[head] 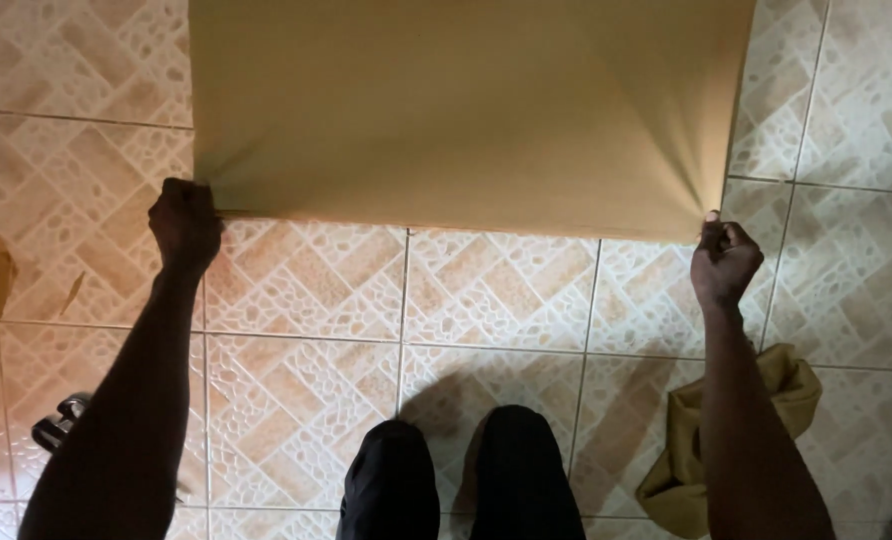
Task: Smoothing, aligning, and folding large sheets of tan fabric on a tiled floor to organize them.
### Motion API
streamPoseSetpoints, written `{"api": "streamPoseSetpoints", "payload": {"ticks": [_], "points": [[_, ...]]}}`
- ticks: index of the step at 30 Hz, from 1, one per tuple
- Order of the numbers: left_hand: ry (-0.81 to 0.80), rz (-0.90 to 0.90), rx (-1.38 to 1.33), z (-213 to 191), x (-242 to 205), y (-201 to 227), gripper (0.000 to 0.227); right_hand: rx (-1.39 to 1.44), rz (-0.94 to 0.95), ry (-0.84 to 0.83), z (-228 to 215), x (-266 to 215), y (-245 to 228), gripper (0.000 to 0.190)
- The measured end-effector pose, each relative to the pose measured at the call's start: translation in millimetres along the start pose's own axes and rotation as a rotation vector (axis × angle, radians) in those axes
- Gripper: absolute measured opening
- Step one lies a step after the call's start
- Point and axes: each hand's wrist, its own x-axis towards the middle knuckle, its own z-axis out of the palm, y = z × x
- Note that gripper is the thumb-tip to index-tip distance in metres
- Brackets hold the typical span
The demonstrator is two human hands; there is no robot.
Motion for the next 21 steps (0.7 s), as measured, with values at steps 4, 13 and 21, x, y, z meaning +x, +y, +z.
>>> {"api": "streamPoseSetpoints", "payload": {"ticks": [4,13,21], "points": [[0.239,0.078,-0.128,14.0,-17.0,-3.8,0.019,-0.123,-0.183,0.142,17.4,-16.8,14.8,0.043],[0.690,0.368,-0.254,33.4,-45.8,32.9,0.030,-0.225,-0.205,0.431,38.4,-29.2,-21.1,0.032],[0.725,0.333,-0.288,35.0,-46.6,27.6,0.037,-0.183,-0.206,0.447,38.1,-27.9,-12.2,0.019]]}}
